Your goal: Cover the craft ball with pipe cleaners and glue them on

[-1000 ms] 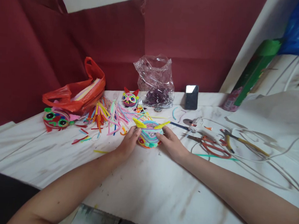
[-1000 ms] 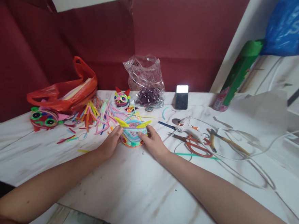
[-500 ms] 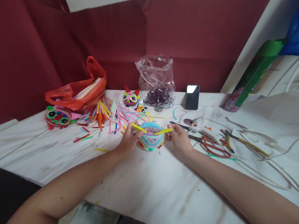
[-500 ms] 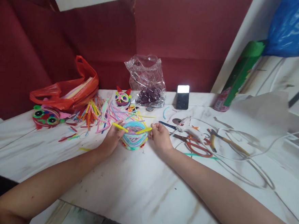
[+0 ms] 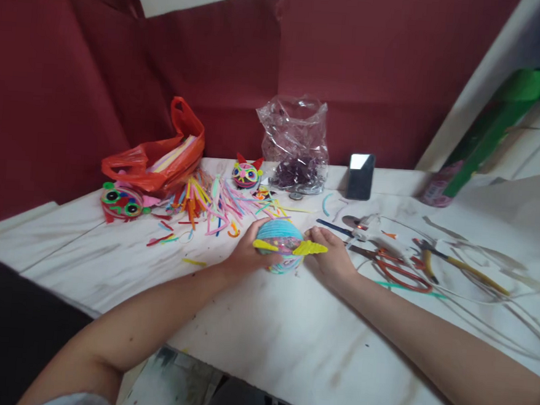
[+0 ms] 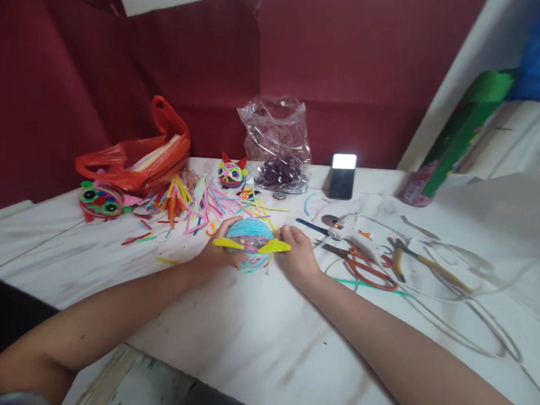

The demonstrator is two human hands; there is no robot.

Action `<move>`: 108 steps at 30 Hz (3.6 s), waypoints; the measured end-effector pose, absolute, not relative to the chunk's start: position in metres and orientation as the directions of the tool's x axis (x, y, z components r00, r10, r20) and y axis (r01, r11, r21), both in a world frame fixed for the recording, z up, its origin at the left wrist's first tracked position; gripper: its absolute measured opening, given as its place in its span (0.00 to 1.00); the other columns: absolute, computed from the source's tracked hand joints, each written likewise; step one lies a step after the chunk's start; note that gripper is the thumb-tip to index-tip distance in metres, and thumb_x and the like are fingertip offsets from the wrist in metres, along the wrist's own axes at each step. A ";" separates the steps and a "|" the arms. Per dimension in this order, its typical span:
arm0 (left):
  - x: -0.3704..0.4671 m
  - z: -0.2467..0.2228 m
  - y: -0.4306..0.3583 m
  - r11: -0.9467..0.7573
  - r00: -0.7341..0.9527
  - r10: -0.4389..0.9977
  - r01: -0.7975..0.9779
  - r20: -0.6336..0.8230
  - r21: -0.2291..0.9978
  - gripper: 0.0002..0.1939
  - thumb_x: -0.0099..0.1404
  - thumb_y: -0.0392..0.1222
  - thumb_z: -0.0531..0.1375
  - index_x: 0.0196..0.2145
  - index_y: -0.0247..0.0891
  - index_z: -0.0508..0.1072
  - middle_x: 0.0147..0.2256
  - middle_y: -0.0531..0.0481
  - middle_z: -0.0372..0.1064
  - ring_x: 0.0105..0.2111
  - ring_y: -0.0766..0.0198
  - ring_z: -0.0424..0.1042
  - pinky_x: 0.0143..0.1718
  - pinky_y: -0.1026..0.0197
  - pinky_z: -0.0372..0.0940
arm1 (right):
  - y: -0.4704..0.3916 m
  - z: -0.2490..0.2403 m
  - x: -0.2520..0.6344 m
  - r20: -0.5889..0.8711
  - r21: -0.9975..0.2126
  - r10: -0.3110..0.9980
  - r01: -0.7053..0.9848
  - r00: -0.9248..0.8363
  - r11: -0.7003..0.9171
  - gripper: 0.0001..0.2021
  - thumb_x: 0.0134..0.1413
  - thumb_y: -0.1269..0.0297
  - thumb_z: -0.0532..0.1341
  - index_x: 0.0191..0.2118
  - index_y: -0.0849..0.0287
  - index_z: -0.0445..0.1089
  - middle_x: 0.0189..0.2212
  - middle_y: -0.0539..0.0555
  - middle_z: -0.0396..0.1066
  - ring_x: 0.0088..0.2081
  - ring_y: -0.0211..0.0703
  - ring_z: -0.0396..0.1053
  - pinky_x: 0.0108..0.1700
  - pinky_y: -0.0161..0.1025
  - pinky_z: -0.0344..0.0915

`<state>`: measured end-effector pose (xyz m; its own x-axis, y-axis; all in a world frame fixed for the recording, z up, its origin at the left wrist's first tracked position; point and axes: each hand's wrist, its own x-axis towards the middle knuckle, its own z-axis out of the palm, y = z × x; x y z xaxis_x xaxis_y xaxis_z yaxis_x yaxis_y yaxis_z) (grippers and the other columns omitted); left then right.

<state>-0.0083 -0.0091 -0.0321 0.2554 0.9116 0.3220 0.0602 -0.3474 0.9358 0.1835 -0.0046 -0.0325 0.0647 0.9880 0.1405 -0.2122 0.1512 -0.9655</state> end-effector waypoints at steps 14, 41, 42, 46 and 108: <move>-0.008 -0.057 0.027 -0.316 0.167 0.928 -0.122 0.334 0.941 0.29 0.52 0.50 0.67 0.49 0.38 0.65 0.47 0.42 0.70 0.48 0.54 0.70 0.50 0.50 0.65 | -0.002 -0.055 0.184 0.298 -0.944 0.946 0.107 -0.126 0.312 0.30 0.40 0.51 0.69 0.50 0.53 0.64 0.51 0.57 0.67 0.50 0.51 0.67 0.51 0.51 0.65; -0.011 -0.031 0.019 -0.362 0.120 0.928 0.061 0.353 0.930 0.14 0.61 0.44 0.58 0.43 0.36 0.72 0.46 0.45 0.73 0.49 0.57 0.69 0.52 0.56 0.60 | 0.003 -0.048 0.182 0.539 -0.769 0.842 0.410 0.003 0.491 0.32 0.37 0.58 0.69 0.50 0.58 0.59 0.47 0.61 0.66 0.49 0.54 0.65 0.51 0.54 0.63; -0.011 -0.028 0.020 -0.341 0.057 0.939 0.036 0.339 0.939 0.12 0.62 0.44 0.57 0.42 0.37 0.71 0.45 0.45 0.73 0.48 0.58 0.69 0.50 0.56 0.61 | 0.003 -0.047 0.181 0.537 -0.771 0.844 0.411 0.006 0.487 0.30 0.38 0.58 0.69 0.49 0.58 0.60 0.46 0.60 0.67 0.48 0.53 0.66 0.50 0.53 0.64; -0.018 0.002 0.030 -0.284 -0.111 0.956 -0.110 0.272 0.952 0.09 0.64 0.44 0.54 0.38 0.37 0.69 0.41 0.46 0.73 0.42 0.63 0.72 0.40 0.62 0.64 | -0.001 -0.043 0.179 0.515 -0.786 0.857 0.401 0.007 0.470 0.29 0.37 0.57 0.68 0.46 0.58 0.60 0.44 0.59 0.68 0.46 0.53 0.66 0.48 0.52 0.65; 0.014 -0.015 0.023 -0.084 0.201 0.975 -0.062 0.095 0.995 0.25 0.54 0.45 0.65 0.48 0.40 0.63 0.50 0.43 0.68 0.49 0.56 0.71 0.48 0.54 0.67 | 0.008 -0.053 0.183 0.438 -0.877 0.898 0.237 0.034 0.419 0.32 0.41 0.59 0.67 0.55 0.58 0.61 0.50 0.59 0.68 0.50 0.52 0.67 0.50 0.51 0.66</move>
